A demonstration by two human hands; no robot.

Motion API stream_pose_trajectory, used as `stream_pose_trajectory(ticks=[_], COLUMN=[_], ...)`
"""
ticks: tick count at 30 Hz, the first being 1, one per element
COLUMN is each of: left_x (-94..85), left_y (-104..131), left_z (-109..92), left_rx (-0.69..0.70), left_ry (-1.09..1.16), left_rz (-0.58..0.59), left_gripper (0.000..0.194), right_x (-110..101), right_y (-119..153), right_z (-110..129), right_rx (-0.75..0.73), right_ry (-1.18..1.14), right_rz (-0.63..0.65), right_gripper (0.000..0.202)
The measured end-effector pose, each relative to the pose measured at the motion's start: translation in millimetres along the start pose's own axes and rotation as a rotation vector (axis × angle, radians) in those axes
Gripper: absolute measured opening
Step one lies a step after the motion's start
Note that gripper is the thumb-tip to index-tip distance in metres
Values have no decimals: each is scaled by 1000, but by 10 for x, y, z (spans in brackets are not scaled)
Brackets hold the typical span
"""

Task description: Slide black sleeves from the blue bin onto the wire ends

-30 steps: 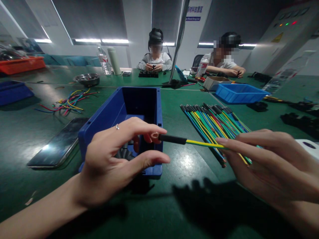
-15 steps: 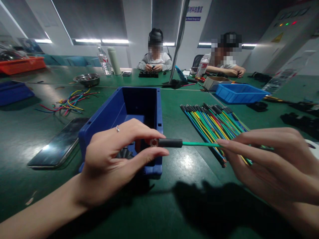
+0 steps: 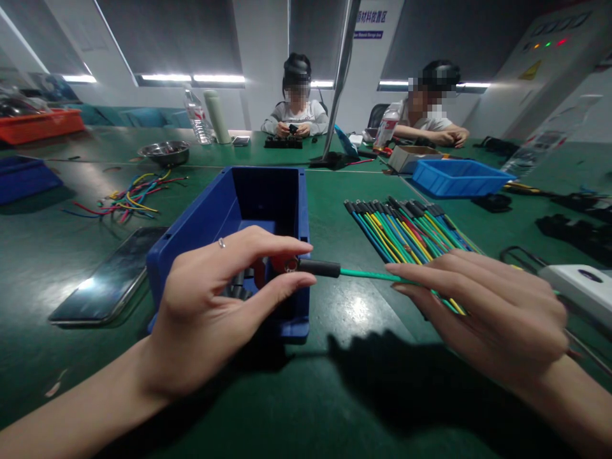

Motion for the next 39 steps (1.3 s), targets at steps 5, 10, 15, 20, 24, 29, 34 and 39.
stream_pose_trajectory(ticks=[5,10,15,20,24,29,34,39], left_x=[17,43,29,10,7,88,108,46], left_y=[7,44,106,127,95,45,23,36], left_z=[0,28,-16,-79,-71,-59,-58,-46], left_rx=[16,10,52,108,84,92,95,77], left_ry=[56,95,76,5,31,-60,-103,-155], left_rz=[40,80,93,97,94,135,139,113], left_gripper=[8,14,13,11,13,19,22,24], right_x=[-10,-20,18,31,-2,-67,-30,54], right_y=[-51,-37,102,95,85,23,-19,-6], right_z=[-57,-58,-124,-75,-52,-27,0,-62], right_rx=[75,153,374,275,203,53,-86,20], right_ry=[-118,-336,-422,-282,-180,9,49,6], right_rz=[-62,-167,-206,-124,-55,-36,-26,65], right_gripper=[17,28,20,21,22,13,19,32])
Point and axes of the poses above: each hand's wrist, its own y-axis away from the middle knuckle, its own x-axis out of the palm, z = x × y, the point moved 7 cm from there along -y, towards the middle knuckle, and after that the axes turned 13 degrees about -x, right-handed, at the moved point
